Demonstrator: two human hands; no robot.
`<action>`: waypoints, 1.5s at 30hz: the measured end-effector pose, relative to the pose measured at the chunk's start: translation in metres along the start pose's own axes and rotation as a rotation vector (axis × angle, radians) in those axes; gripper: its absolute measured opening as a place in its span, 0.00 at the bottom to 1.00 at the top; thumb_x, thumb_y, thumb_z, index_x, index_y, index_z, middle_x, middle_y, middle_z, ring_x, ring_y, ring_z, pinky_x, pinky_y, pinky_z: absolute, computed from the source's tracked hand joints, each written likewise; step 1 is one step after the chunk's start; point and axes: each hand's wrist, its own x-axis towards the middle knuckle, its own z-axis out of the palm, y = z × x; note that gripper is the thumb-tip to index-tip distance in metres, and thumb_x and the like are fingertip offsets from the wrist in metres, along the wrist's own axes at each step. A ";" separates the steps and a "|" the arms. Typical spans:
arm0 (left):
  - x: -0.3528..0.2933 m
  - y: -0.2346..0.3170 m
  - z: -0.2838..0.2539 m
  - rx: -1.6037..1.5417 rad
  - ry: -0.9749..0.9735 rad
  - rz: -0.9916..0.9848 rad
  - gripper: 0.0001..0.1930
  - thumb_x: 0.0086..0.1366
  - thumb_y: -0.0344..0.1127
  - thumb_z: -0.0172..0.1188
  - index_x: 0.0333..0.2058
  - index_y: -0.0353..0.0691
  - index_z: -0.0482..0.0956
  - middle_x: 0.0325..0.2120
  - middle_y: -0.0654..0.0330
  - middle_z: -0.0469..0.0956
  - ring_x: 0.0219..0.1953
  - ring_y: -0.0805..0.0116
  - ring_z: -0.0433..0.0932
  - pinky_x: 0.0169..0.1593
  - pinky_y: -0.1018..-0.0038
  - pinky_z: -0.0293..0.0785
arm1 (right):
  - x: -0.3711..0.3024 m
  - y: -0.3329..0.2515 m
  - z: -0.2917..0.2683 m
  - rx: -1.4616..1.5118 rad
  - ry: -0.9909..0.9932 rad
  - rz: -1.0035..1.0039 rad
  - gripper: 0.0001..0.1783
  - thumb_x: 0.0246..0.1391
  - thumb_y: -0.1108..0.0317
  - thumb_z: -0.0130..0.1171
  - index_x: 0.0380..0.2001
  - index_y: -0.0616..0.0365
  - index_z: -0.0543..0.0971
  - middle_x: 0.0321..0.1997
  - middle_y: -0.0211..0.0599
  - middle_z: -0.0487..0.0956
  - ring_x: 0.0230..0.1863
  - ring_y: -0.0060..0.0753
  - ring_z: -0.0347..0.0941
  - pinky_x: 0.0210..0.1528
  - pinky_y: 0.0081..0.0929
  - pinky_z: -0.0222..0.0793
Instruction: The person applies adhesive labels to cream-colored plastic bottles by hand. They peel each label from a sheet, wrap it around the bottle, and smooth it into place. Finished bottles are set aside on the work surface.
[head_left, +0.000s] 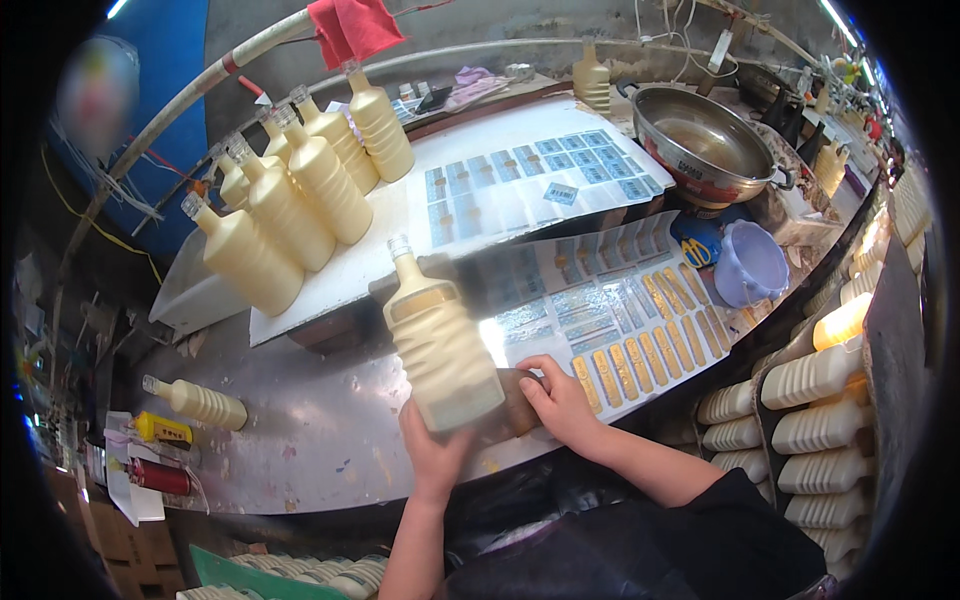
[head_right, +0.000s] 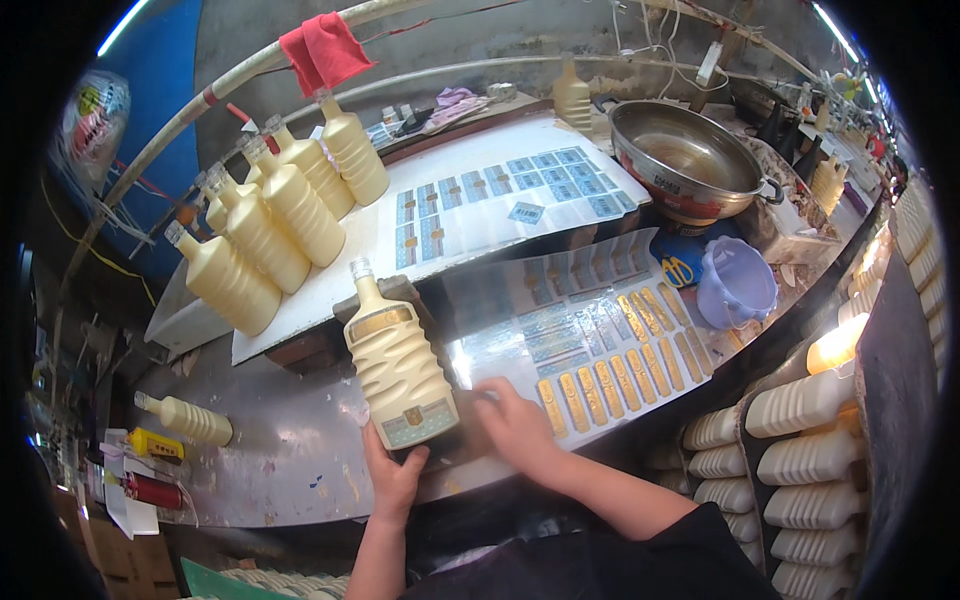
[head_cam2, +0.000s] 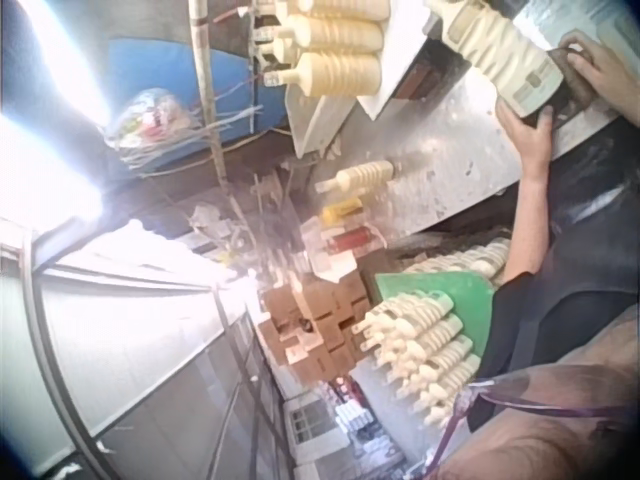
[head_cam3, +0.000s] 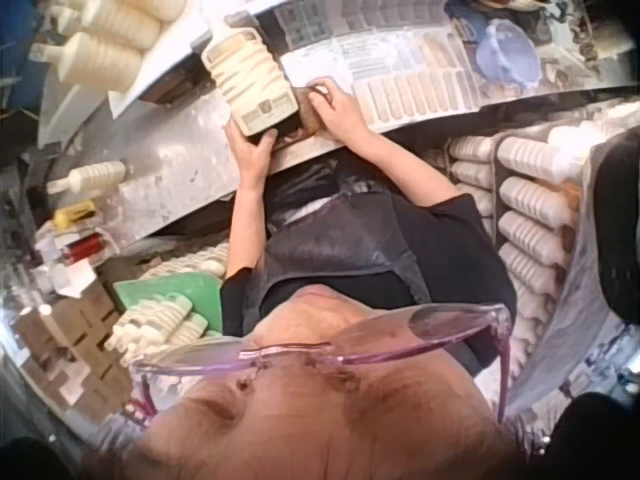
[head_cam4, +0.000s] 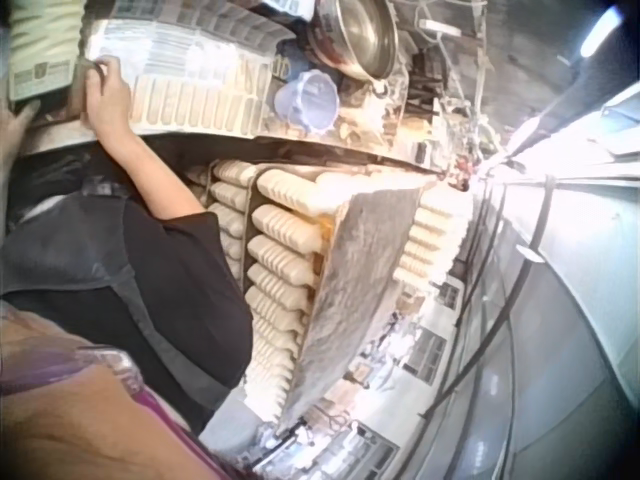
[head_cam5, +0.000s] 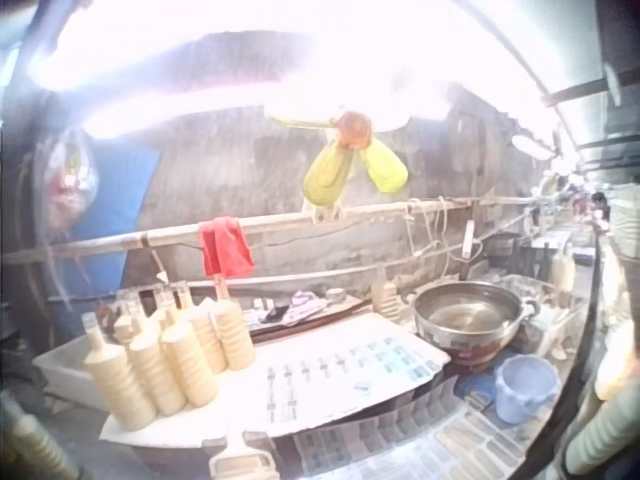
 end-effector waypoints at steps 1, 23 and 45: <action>-0.001 -0.004 0.002 -0.040 0.045 -0.050 0.37 0.51 0.32 0.71 0.61 0.35 0.71 0.52 0.47 0.74 0.55 0.45 0.74 0.63 0.60 0.67 | 0.001 -0.001 -0.001 0.024 0.027 -0.050 0.14 0.65 0.61 0.56 0.51 0.50 0.78 0.31 0.51 0.82 0.37 0.53 0.81 0.42 0.40 0.74; 0.034 0.054 -0.012 0.551 -0.024 0.466 0.31 0.42 0.29 0.73 0.51 0.41 0.83 0.47 0.50 0.74 0.51 0.46 0.74 0.56 0.55 0.71 | 0.061 -0.025 -0.080 0.190 -0.031 0.032 0.18 0.63 0.57 0.60 0.35 0.62 0.88 0.32 0.40 0.85 0.33 0.32 0.78 0.40 0.29 0.73; 0.038 0.030 -0.003 0.212 0.104 0.191 0.31 0.57 0.40 0.65 0.57 0.29 0.73 0.56 0.42 0.66 0.57 0.44 0.67 0.61 0.53 0.65 | 0.187 -0.036 -0.128 -0.885 0.303 -0.554 0.08 0.54 0.75 0.54 0.36 0.61 0.81 0.44 0.44 0.79 0.38 0.54 0.80 0.43 0.46 0.76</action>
